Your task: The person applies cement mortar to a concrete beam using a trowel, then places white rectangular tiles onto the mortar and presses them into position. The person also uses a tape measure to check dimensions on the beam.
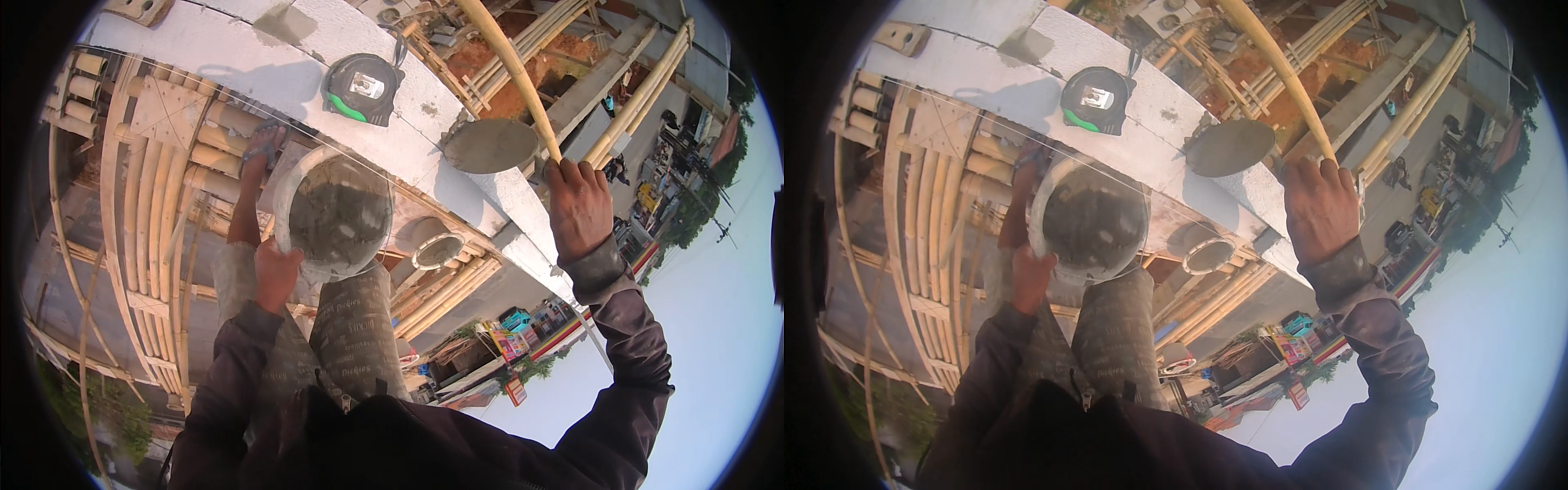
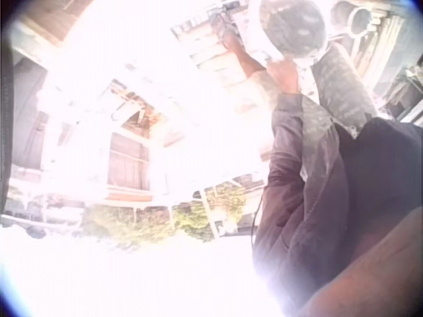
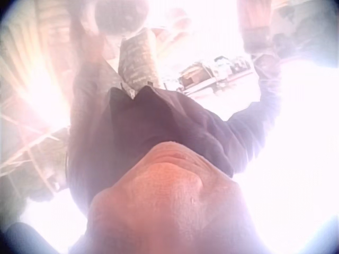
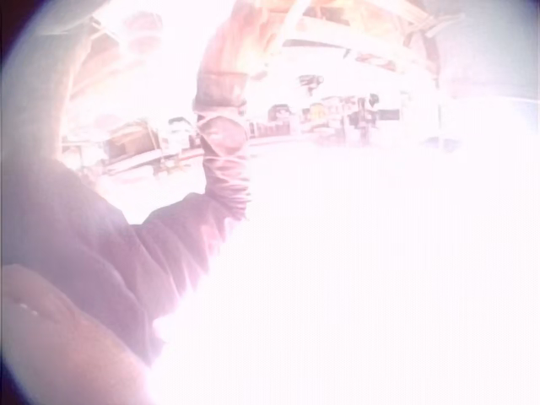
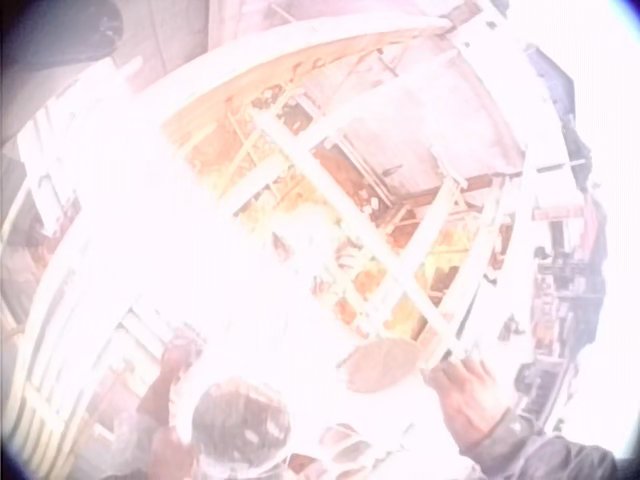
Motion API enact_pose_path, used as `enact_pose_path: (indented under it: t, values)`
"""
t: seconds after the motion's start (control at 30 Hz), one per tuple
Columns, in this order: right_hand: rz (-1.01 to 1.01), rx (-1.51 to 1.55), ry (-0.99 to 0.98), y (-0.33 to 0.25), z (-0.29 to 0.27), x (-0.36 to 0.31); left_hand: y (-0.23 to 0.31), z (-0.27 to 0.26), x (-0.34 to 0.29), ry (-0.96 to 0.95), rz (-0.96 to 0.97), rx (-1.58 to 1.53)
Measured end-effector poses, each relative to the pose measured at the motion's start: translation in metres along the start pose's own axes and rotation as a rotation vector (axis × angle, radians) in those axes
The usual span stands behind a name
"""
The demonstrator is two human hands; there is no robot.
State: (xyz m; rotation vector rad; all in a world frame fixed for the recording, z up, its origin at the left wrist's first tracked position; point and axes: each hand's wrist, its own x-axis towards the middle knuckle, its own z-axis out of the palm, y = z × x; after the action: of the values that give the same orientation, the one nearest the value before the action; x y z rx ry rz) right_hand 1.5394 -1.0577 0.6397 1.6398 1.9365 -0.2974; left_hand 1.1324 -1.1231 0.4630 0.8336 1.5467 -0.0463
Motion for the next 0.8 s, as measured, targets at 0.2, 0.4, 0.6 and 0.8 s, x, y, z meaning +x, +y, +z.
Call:
enact_pose_path:
  t: [0.2,0.4,0.6,0.8]
  values:
    - [-0.032,-0.113,-0.215,-0.011,-0.041,0.018,-0.018,0.003,0.001,0.029,0.050,-0.061]
    - [0.084,0.076,-0.068,-0.003,-0.052,0.016,-0.031,0.003,0.000,0.049,0.014,-0.069]
    - [0.164,0.134,0.005,-0.004,0.006,0.009,-0.035,0.003,-0.002,0.043,0.036,-0.174]
    - [0.090,0.002,-0.010,-0.008,0.018,-0.006,-0.042,0.006,-0.002,0.038,0.040,-0.118]
